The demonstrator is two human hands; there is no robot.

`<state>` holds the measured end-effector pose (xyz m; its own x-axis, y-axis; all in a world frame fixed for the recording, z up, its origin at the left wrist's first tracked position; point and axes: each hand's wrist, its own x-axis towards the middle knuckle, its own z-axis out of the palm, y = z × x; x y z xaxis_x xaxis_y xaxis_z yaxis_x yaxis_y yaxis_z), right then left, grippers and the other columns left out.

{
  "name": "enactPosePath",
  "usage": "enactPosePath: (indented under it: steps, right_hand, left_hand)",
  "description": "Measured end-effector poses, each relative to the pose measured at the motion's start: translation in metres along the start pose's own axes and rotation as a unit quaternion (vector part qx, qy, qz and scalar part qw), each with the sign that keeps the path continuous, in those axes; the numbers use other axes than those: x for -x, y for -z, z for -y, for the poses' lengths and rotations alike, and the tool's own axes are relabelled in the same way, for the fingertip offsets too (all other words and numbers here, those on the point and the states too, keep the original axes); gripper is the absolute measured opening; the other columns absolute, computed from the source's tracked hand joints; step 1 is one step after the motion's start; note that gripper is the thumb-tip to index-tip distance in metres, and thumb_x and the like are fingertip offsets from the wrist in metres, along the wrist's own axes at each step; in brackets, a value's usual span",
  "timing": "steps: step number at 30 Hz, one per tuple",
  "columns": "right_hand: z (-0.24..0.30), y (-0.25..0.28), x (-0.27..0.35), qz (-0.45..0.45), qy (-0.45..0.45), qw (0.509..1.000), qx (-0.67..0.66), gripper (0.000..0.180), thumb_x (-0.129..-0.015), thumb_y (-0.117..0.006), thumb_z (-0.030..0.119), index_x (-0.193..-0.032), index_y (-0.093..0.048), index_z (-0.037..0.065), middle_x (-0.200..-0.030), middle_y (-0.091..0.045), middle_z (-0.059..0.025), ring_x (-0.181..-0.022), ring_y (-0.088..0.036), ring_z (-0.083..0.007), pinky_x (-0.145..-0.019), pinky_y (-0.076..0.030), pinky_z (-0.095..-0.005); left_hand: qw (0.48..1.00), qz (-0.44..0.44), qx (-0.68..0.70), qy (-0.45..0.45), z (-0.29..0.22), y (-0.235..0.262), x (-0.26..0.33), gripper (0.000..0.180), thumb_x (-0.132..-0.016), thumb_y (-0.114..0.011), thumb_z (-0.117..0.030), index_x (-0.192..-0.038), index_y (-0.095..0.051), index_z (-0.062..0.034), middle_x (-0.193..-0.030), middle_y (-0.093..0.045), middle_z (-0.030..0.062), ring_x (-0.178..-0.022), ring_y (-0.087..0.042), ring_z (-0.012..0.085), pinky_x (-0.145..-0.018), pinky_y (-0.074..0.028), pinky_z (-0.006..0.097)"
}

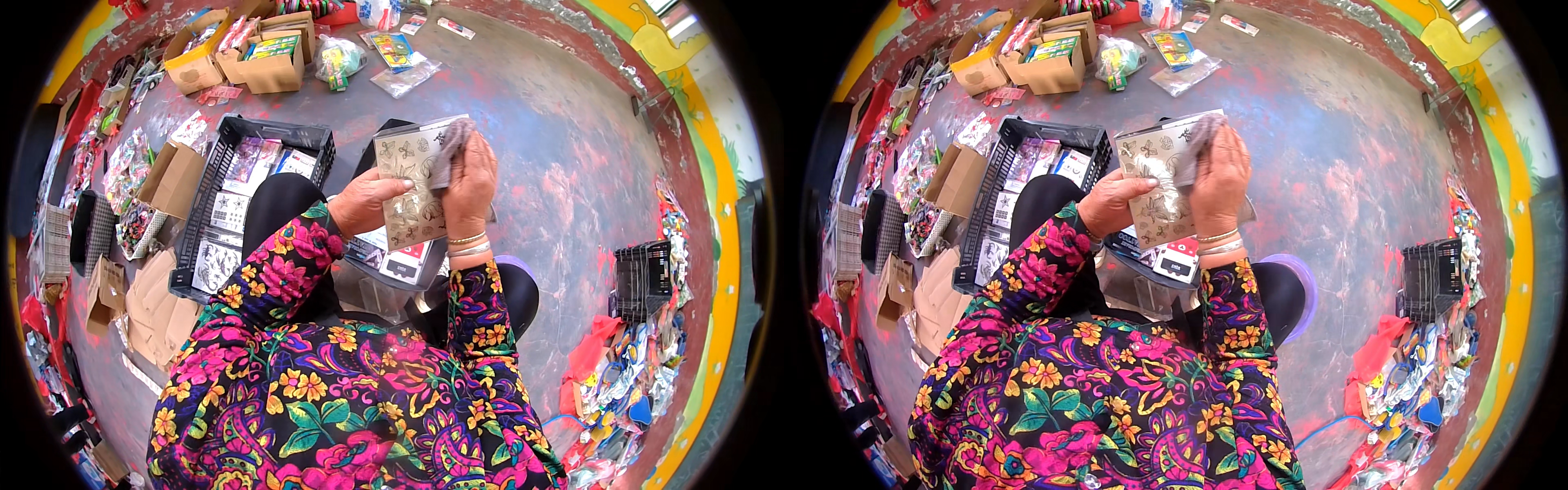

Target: The person sits on the floor and wipes various packaged items, including tattoo sheets and sticker packs, with a cloth. They pick up each item from a black crate, wipe it, and place it into a separate pile.

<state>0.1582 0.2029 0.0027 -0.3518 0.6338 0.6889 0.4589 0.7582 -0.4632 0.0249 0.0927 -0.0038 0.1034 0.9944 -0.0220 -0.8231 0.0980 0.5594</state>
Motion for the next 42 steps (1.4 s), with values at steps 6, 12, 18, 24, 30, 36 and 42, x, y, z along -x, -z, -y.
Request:
enactPosePath:
  steps: [6,12,18,24,30,36,42]
  right_hand:
    - [0.034,0.006,-0.001,0.019,0.110,0.994,-0.006,0.035,-0.083,-0.053,0.017,-0.114,-0.054,-0.001,-0.119,-0.053,-0.0187,-0.113,-0.047,-0.0344,-0.097,-0.033,-0.0410]
    - [0.016,0.010,-0.011,-0.004,0.043,0.999,0.002,0.031,-0.088,-0.048,0.016,-0.113,-0.055,-0.003,-0.116,-0.054,-0.0188,-0.111,-0.048,-0.0335,-0.094,-0.035,-0.0395]
    - [-0.052,0.005,0.001,-0.018,-0.301,0.916,-0.266,0.025,-0.089,-0.051,0.012,-0.108,-0.058,-0.004,-0.090,-0.065,-0.0059,-0.082,-0.055,-0.0096,-0.075,-0.045,-0.0235]
    - [-0.011,0.045,-0.021,-0.207,-0.223,0.944,-0.125,0.022,-0.090,-0.049,0.012,-0.104,-0.059,-0.002,-0.091,-0.064,-0.0086,-0.081,-0.059,-0.0153,-0.070,-0.047,-0.0256]
    - [0.053,0.011,0.013,-0.014,0.139,0.989,-0.039,0.027,-0.079,-0.054,0.007,-0.105,-0.059,0.001,-0.106,-0.059,-0.0153,-0.092,-0.056,-0.0293,-0.084,-0.044,-0.0369]
    - [0.046,-0.013,0.022,0.030,0.163,0.986,-0.010,0.031,-0.073,-0.058,0.009,-0.103,-0.059,0.002,-0.109,-0.057,-0.0128,-0.097,-0.054,-0.0294,-0.085,-0.044,-0.0363]
    - [0.002,-0.008,0.005,-0.040,0.043,0.996,0.066,0.022,-0.081,-0.056,0.009,-0.101,-0.062,0.001,-0.101,-0.060,-0.0157,-0.093,-0.055,-0.0297,-0.082,-0.043,-0.0362]
  left_hand:
    - [1.000,0.024,0.015,-0.013,0.004,0.010,-0.006,0.036,-0.085,-0.045,-0.003,-0.121,-0.044,-0.0005,-0.117,-0.052,0.0118,-0.106,-0.053,0.0250,-0.093,-0.040,0.041]
    - [0.999,-0.019,-0.030,0.034,0.002,0.000,0.002,0.037,-0.085,-0.044,-0.003,-0.122,-0.043,0.0000,-0.118,-0.051,0.0126,-0.108,-0.052,0.0265,-0.094,-0.040,0.043]
    - [0.999,-0.025,0.043,-0.017,-0.018,-0.004,0.005,0.037,-0.084,-0.049,-0.005,-0.120,-0.043,0.0035,-0.116,-0.052,0.0150,-0.107,-0.052,0.0266,-0.094,-0.040,0.043]
    - [0.990,-0.030,0.109,-0.083,-0.023,0.008,-0.005,0.039,-0.087,-0.046,-0.009,-0.123,-0.040,0.0053,-0.121,-0.050,0.0163,-0.110,-0.050,0.0287,-0.097,-0.036,0.044]
    - [0.982,0.000,0.180,-0.057,-0.019,0.010,-0.013,0.038,-0.092,-0.042,-0.021,-0.122,-0.042,0.0017,-0.118,-0.052,0.0162,-0.109,-0.050,0.0285,-0.097,-0.036,0.043]
    - [0.979,-0.022,0.197,-0.052,-0.008,0.027,-0.016,0.036,-0.094,-0.038,-0.026,-0.120,-0.046,-0.0025,-0.116,-0.054,0.0135,-0.106,-0.052,0.0272,-0.097,-0.036,0.042]
    - [0.987,-0.038,0.152,-0.034,-0.016,0.004,-0.009,0.036,-0.093,-0.042,-0.021,-0.124,-0.042,-0.0035,-0.120,-0.051,0.0123,-0.110,-0.050,0.0282,-0.097,-0.036,0.045]
